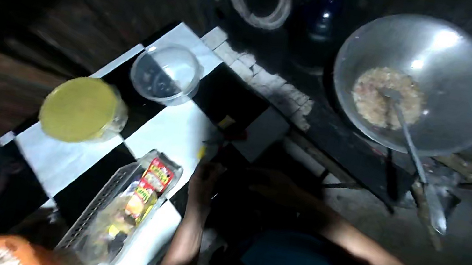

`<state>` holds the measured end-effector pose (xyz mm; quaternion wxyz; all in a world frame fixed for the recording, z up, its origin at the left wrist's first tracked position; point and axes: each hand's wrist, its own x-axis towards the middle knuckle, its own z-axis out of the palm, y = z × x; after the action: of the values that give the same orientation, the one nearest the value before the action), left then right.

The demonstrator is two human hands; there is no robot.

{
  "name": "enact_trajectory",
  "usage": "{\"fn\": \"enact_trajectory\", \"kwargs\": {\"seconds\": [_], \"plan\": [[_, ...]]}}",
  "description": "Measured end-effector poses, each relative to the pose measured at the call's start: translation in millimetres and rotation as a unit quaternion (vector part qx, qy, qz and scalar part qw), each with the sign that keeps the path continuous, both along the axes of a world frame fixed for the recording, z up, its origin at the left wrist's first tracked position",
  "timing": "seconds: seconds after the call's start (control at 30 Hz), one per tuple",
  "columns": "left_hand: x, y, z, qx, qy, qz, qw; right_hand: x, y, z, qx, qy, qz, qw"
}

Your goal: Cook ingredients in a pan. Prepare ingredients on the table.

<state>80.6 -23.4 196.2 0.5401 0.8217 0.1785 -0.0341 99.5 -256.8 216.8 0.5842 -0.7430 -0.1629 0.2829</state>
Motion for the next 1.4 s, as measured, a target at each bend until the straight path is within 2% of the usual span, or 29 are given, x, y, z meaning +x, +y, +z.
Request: {"fn": "enact_trajectory", "kwargs": {"seconds": [0.03, 0.1, 0.23, 0.37, 0.43, 0.53, 0.63, 0.7, 0.8, 0.83, 0.87, 0.9, 0.93, 1.0, 1.07, 1.1, 1.23, 1.4], "plan": [[-1.7, -12.8, 6.0, 0.010, 0.001, -0.006, 1.000, -1.5, 12.2, -12.3, 0.063, 0.052, -0.030, 0.996], [-2.8, -37.2, 10.0, 0.022, -0.014, -0.020, 0.999, -2.2, 26.5, -20.0, 0.121, 0.161, -0.095, 0.975], [0.2, -76.1, 18.4, 0.051, -0.002, -0.051, 0.997, 0.3, 24.0, -15.2, 0.114, 0.285, -0.180, 0.935], [7.9, -89.2, 18.4, 0.069, 0.004, -0.098, 0.993, -5.8, 1.6, -26.1, 0.142, 0.217, -0.173, 0.950], [13.6, -94.7, 20.9, 0.069, 0.009, -0.114, 0.991, -5.6, -8.7, -15.4, 0.159, 0.271, -0.216, 0.924], [23.6, -108.8, 26.0, 0.035, 0.016, -0.133, 0.990, -1.1, -28.9, -14.0, 0.161, 0.288, -0.241, 0.913], [37.2, -129.6, 37.4, 0.014, 0.025, -0.148, 0.989, -1.0, -51.2, 3.7, 0.138, 0.221, -0.238, 0.936], [45.8, -143.9, 40.7, 0.006, 0.030, -0.150, 0.988, 2.1, -65.1, -6.4, 0.155, 0.186, -0.236, 0.941], [57.0, -161.9, 38.2, 0.007, 0.028, -0.152, 0.988, 10.4, -76.9, -17.8, 0.193, 0.229, -0.293, 0.908], [60.6, -166.0, 35.0, 0.008, 0.022, -0.158, 0.987, 10.5, -82.9, -14.9, 0.162, 0.189, -0.286, 0.925], [63.5, -169.7, 32.3, 0.013, 0.014, -0.166, 0.986, 9.1, -91.3, -11.5, 0.095, 0.094, -0.257, 0.957], [66.0, -173.4, 30.0, 0.015, 0.006, -0.172, 0.985, 8.3, -99.9, -12.3, 0.029, -0.014, -0.227, 0.973], [67.9, -177.3, 28.6, 0.015, 0.003, -0.176, 0.984, 9.0, -105.5, -14.9, 0.012, -0.055, -0.219, 0.974], [69.9, -185.6, 27.0, 0.005, -0.006, -0.175, 0.985, 11.8, -108.9, -19.1, 0.095, 0.043, -0.264, 0.959], [70.1, -195.0, 25.9, 0.005, -0.011, -0.172, 0.985, 15.4, -108.8, -14.2, 0.227, 0.216, -0.327, 0.892], [69.6, -199.4, 26.8, 0.014, -0.010, -0.175, 0.984, 17.0, -110.9, -15.2, 0.251, 0.257, -0.341, 0.868], [64.2, -214.3, 30.3, 0.030, -0.032, -0.184, 0.982, 18.0, -119.4, -22.5, 0.257, 0.281, -0.366, 0.849], [60.9, -222.7, 17.0, -0.041, -0.108, -0.174, 0.978, 17.3, -129.2, -17.9, 0.310, 0.266, -0.348, 0.844]]}}
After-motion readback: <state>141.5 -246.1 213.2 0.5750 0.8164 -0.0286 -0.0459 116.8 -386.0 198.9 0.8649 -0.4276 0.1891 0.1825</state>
